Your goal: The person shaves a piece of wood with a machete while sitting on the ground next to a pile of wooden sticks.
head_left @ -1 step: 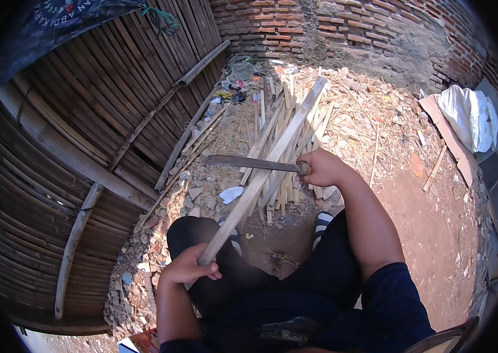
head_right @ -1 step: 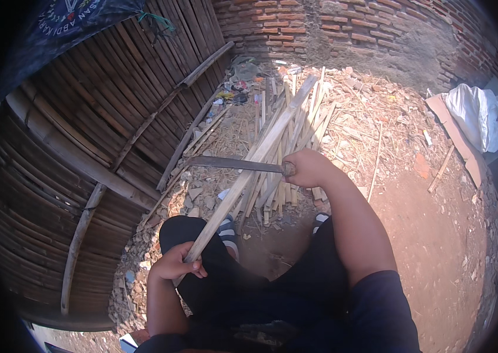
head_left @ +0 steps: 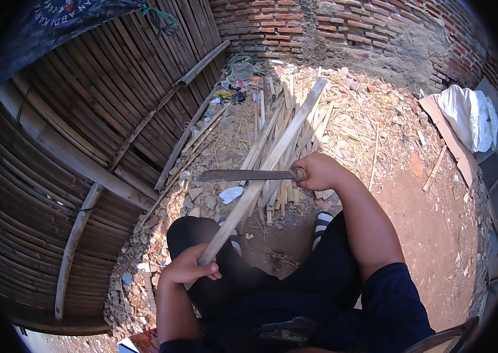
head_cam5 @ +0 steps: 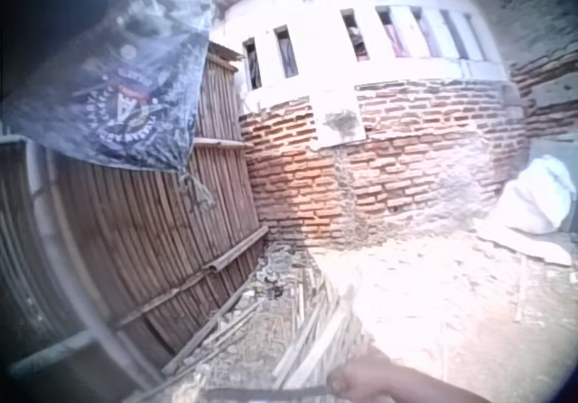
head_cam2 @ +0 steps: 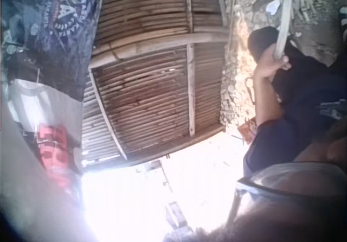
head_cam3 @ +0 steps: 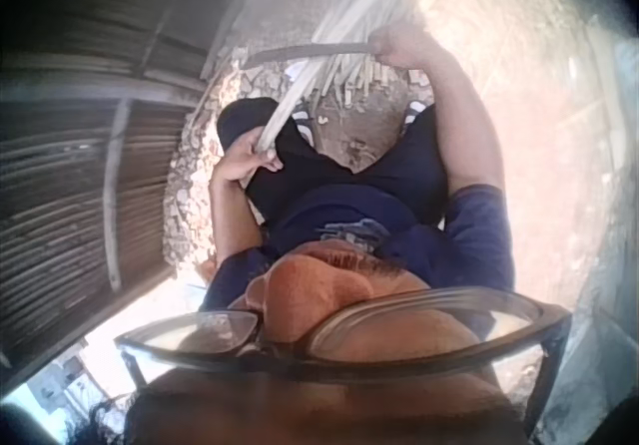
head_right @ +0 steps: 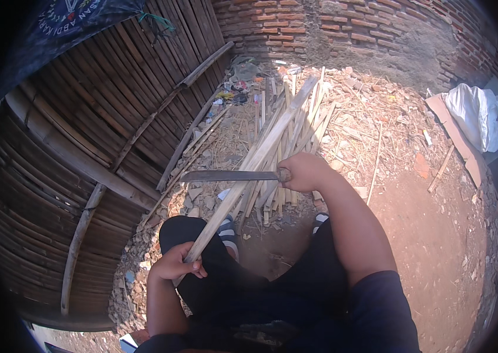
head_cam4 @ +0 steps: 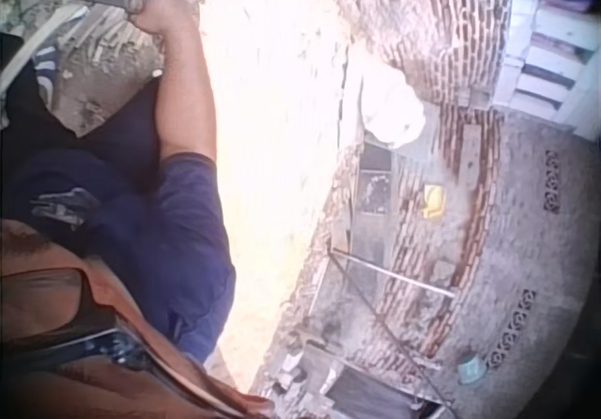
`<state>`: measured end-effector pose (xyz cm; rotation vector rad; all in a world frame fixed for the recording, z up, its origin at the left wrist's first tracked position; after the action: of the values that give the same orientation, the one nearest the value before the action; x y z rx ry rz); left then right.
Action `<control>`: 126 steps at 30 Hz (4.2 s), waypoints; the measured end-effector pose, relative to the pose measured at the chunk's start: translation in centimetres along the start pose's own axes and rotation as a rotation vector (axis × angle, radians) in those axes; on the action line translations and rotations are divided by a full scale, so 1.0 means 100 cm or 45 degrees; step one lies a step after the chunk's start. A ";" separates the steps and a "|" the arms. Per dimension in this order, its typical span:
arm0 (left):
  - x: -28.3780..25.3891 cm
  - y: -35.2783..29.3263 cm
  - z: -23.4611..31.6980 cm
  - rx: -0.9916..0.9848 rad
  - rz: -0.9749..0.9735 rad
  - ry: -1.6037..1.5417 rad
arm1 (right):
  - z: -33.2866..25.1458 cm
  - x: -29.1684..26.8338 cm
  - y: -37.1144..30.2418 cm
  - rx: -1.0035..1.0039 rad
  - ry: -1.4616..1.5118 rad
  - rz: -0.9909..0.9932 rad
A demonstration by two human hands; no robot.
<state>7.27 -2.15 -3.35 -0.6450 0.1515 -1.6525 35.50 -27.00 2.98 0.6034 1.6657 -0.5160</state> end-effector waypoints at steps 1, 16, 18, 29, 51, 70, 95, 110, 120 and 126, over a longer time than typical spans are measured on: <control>0.000 0.000 0.000 -0.001 0.002 0.010 | -0.012 0.001 -0.001 -0.069 -0.073 -0.014; -0.003 0.000 -0.003 -0.001 0.011 0.011 | 0.044 -0.001 0.002 0.216 0.187 0.053; -0.002 0.000 -0.001 0.013 -0.012 -0.007 | 0.012 0.001 0.004 0.058 0.000 -0.051; 0.003 0.001 0.006 0.008 0.066 0.109 | 0.119 0.012 0.004 0.515 0.428 0.247; 0.000 0.000 0.002 -0.001 0.049 0.047 | 0.040 -0.001 0.003 0.206 0.210 0.032; 0.001 0.000 0.000 0.000 0.013 0.030 | 0.026 0.004 0.002 0.092 0.186 -0.052; -0.001 0.000 0.000 -0.016 0.037 0.099 | 0.003 0.005 0.005 -0.056 0.015 -0.062; 0.003 0.001 0.001 -0.013 0.014 0.100 | 0.000 0.005 -0.001 -0.013 -0.037 -0.118; 0.003 0.003 0.004 0.001 0.020 0.129 | 0.112 0.021 0.006 0.476 0.394 0.074; 0.002 -0.001 -0.001 -0.012 0.012 0.030 | 0.030 0.003 -0.003 0.157 0.206 -0.158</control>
<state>7.18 -2.30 -3.33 -0.6312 0.1792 -1.6518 37.56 -29.07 2.12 0.6483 1.8424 -0.6788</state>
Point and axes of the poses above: each hand's wrist, its own y-axis towards the middle knuckle, its own x-axis out of the palm, z = x × y, the point moved 8 cm from there along y, towards the middle knuckle, and after that the axes turned 15 degrees about -y, right-handed, at the moved point
